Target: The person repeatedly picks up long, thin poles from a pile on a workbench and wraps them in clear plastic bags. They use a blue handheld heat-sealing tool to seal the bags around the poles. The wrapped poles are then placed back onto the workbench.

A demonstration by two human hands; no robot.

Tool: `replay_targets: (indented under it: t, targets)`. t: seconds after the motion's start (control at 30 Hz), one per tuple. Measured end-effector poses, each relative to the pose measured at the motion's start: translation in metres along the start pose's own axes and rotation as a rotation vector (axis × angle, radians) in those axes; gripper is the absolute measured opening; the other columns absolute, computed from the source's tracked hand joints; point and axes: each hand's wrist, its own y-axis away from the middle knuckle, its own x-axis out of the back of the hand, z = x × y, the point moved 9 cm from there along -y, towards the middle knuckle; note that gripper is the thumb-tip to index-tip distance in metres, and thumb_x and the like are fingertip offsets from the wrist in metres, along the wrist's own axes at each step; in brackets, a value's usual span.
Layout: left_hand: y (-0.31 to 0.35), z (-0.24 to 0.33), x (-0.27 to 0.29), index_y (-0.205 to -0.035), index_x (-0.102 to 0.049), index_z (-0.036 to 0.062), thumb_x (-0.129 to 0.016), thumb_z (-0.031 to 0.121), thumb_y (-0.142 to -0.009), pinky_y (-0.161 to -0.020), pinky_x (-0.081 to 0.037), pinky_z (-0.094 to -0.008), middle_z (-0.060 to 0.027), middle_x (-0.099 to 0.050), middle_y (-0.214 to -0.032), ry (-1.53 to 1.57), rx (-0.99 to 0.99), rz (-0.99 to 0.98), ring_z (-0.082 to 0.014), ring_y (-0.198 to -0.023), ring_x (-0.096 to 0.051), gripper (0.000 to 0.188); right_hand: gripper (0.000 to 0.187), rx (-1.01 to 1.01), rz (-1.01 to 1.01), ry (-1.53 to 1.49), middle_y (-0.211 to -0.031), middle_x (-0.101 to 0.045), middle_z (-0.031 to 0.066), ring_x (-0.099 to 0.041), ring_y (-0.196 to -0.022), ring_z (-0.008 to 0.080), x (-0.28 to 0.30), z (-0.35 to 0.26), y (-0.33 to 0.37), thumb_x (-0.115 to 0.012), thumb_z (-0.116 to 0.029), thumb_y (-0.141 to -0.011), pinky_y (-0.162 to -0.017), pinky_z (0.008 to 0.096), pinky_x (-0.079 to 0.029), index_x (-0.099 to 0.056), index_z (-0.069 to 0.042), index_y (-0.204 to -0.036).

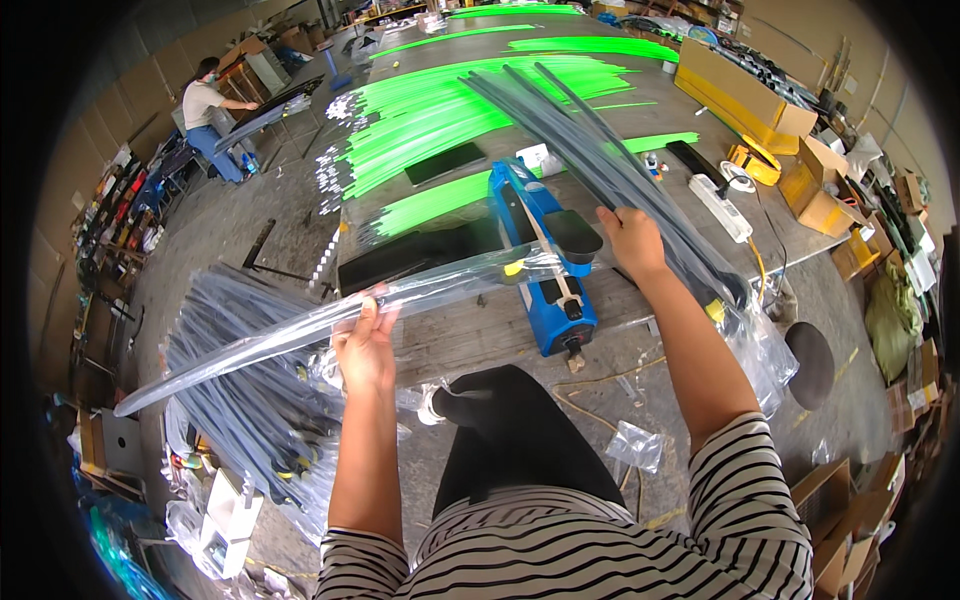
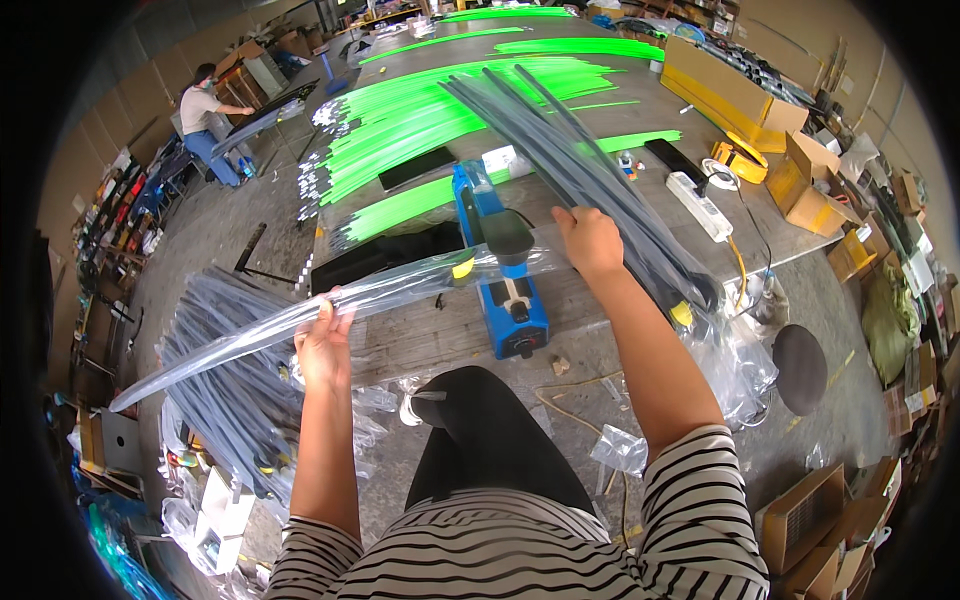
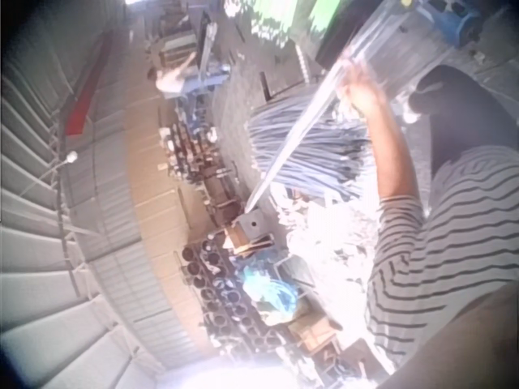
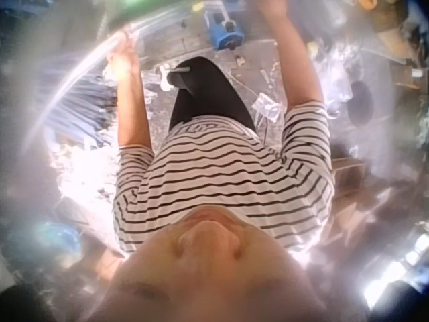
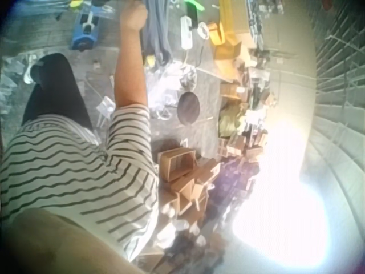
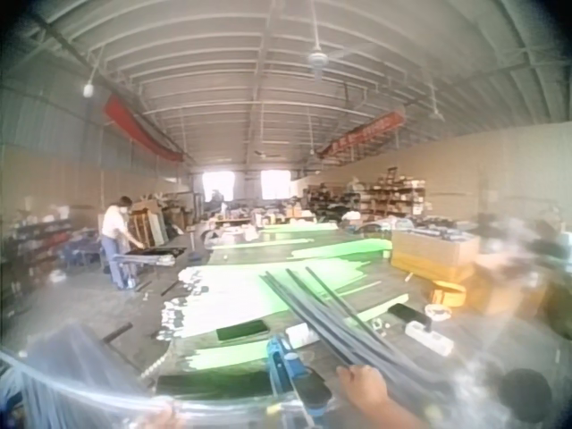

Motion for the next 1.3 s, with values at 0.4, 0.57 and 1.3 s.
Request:
replay_targets:
  t: [0.4, 0.57, 1.3]
  targets:
    - [-0.006, -0.005, -0.001, -0.09, -0.054, -0.0001, -0.063, 0.002, -0.074, -0.071, -0.053, -0.0337, -0.0176, -0.058, -0.094, 0.048, -0.006, -0.036, -0.0241, -0.087, -0.058, 0.019, 0.032, 0.908, 0.39, -0.12, -0.097, -0.058, 0.0084, -0.055, -0.088, 0.0249, 0.113, -0.13, 0.106, -0.052, 0.001, -0.065, -0.08, 0.0374, -0.042, -0.058, -0.005, -0.096]
    - [-0.008, -0.006, -0.003, -0.091, -0.053, -0.0006, -0.062, 0.001, -0.074, -0.071, -0.054, -0.0345, -0.0176, -0.057, -0.093, 0.049, -0.012, -0.039, -0.0248, -0.088, -0.058, 0.019, 0.038, 0.987, 0.309, -0.01, -0.098, -0.057, 0.005, -0.054, -0.093, 0.0217, 0.1, -0.139, 0.126, -0.052, 0.004, -0.06, -0.092, 0.0404, -0.033, -0.059, -0.006, -0.096]
    - [-0.012, -0.004, -0.005, -0.091, -0.053, -0.0015, -0.059, -0.001, -0.076, -0.072, -0.053, -0.0338, -0.0196, -0.056, -0.096, -0.001, -0.018, -0.06, -0.0267, -0.088, -0.058, 0.017, 0.027, 0.933, 0.317, -0.168, -0.089, -0.059, 0.0047, -0.057, -0.083, 0.0201, 0.067, -0.105, 0.142, -0.055, 0.006, -0.059, -0.083, 0.0389, -0.041, -0.063, -0.004, -0.082]
